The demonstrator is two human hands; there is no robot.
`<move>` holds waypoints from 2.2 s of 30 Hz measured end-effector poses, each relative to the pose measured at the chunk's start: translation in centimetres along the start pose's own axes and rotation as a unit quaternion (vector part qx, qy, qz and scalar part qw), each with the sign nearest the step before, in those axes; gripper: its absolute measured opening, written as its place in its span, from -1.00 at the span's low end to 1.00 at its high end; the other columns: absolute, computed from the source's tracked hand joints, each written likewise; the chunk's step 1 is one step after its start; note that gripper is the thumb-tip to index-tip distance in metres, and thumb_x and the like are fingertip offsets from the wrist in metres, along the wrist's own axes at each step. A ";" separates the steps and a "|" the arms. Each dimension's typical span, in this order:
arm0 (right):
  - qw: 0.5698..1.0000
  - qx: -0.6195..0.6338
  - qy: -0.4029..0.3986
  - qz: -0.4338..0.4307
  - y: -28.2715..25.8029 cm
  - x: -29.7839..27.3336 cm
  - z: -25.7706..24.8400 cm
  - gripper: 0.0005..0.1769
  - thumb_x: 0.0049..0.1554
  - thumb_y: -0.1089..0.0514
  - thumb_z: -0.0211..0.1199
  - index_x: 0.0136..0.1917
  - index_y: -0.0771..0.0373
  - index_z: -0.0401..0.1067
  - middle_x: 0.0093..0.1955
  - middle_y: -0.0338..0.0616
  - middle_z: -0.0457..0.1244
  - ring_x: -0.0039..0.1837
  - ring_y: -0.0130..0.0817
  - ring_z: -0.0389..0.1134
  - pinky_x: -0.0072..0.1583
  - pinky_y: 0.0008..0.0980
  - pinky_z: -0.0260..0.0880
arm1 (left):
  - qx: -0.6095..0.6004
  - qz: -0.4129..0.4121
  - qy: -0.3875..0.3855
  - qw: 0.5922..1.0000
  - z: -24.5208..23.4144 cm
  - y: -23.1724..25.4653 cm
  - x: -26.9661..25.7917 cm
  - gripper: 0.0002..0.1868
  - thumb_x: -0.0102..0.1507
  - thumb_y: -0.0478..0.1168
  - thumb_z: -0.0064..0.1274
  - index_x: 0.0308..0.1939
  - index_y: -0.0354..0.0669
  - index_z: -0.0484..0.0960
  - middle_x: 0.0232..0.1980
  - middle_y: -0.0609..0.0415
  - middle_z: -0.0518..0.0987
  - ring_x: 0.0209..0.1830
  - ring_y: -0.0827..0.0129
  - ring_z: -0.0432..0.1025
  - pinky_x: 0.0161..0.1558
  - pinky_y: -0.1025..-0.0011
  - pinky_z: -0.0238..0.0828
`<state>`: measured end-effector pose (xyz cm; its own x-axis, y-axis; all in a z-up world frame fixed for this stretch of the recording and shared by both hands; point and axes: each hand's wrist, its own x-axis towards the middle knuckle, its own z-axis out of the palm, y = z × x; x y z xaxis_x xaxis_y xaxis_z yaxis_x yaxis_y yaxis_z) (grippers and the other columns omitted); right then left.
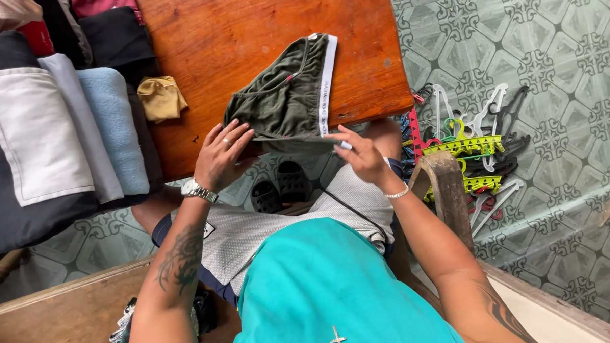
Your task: The person folds a pair of green boxer briefs on a wooden table, then picks up a pair of checkered shorts and begins folding them. The folded briefs are placed on a stack of other folded clothes.
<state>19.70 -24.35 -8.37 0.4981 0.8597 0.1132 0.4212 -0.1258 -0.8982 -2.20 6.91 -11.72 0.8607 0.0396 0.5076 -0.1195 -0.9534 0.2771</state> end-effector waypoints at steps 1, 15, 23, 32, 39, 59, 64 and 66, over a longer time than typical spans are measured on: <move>1.000 -0.002 0.001 0.000 0.3 1.0 -0.2 -0.67 0.29 0.17 0.18 0.29 0.19 0.55 0.06 -0.10 0.46 0.46 -0.04 0.26 0.52 -0.01 0.12 | -0.001 0.001 0.001 1.000 0.5 -0.1 -0.4 -0.22 0.08 0.02 0.35 0.36 -0.09 0.54 0.39 -0.04 0.53 0.47 0.09 0.34 0.46 0.09 0.11; 0.952 0.218 0.153 0.148 2.6 20.6 2.6 -0.84 0.26 0.10 0.34 -0.02 0.18 0.43 -0.26 -0.29 0.38 -0.26 -0.61 0.38 -0.19 -0.61 0.48 | -0.191 -0.407 -0.121 0.885 -0.3 -1.4 2.0 -0.73 0.42 0.08 0.00 0.06 0.08 0.58 -0.17 -0.16 0.71 -0.06 -0.27 0.56 0.00 -0.16 0.44; 0.951 0.152 0.139 0.230 7.2 23.8 2.6 -0.86 0.26 0.09 0.28 -0.09 0.17 0.48 -0.32 -0.26 0.35 -0.33 -0.61 0.35 -0.30 -0.63 0.40 | -0.103 -0.443 -0.170 0.874 1.1 -2.2 2.5 -0.71 0.41 0.19 -0.12 0.00 0.22 0.58 -0.19 -0.02 0.73 -0.10 -0.11 0.62 -0.02 -0.03 0.52; 0.958 -0.094 0.221 0.157 1.4 18.9 2.1 -0.61 0.33 -0.11 0.20 0.29 0.14 0.34 -0.01 -0.05 0.41 -0.09 -0.25 0.45 -0.13 -0.36 0.50 | -0.082 -0.466 -0.195 0.859 0.8 -1.9 3.4 -0.68 0.37 0.21 -0.09 0.00 0.24 0.64 -0.16 -0.04 0.73 -0.09 -0.14 0.61 -0.02 -0.03 0.52; 0.951 -0.132 0.186 0.207 1.6 11.4 4.3 -0.59 0.12 -0.26 0.47 0.05 0.04 0.58 -0.17 -0.11 0.44 -0.05 -0.14 0.49 -0.01 -0.21 0.50 | -0.066 -0.453 -0.209 0.864 0.6 -2.3 4.0 -0.65 0.39 0.23 -0.10 0.01 0.21 0.64 -0.12 -0.06 0.73 -0.04 -0.17 0.60 0.00 -0.06 0.50; 0.913 -0.222 0.034 0.339 3.2 10.0 1.3 -0.51 0.13 -0.42 0.08 -0.12 -0.07 0.57 -0.20 -0.20 0.41 0.00 -0.01 0.46 0.02 -0.02 0.40 | -0.020 -0.443 -0.212 0.871 -1.3 0.5 2.7 -0.68 0.45 0.21 -0.15 0.00 0.18 0.53 -0.18 -0.23 0.69 -0.06 -0.24 0.60 0.02 -0.09 0.50; 0.936 -0.164 0.123 0.285 -1.6 13.8 2.6 -0.32 0.10 -0.60 0.17 -0.24 0.04 0.54 -0.29 -0.14 0.38 -0.03 0.00 0.46 0.03 -0.14 0.43 | -0.007 -0.414 -0.205 0.887 -1.4 -0.3 2.2 -0.72 0.43 0.20 -0.09 -0.03 0.19 0.53 -0.21 -0.16 0.70 -0.10 -0.20 0.61 -0.03 -0.06 0.51; 0.948 -0.162 0.140 0.238 0.1 15.2 3.6 -0.26 0.11 -0.55 0.25 -0.25 0.23 0.48 -0.23 0.14 0.38 0.04 0.25 0.43 0.07 0.06 0.41 | -0.010 -0.407 -0.215 0.888 -1.2 -0.8 2.2 -0.70 0.41 0.24 -0.08 -0.04 0.25 0.55 -0.20 -0.12 0.71 -0.05 -0.17 0.60 0.01 -0.06 0.50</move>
<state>24.58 -9.52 -8.26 0.8519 0.5090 -0.1233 0.2867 -0.6502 -0.7036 -0.85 8.12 -9.83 0.7746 0.5912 -0.2245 0.6238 -0.6558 0.4252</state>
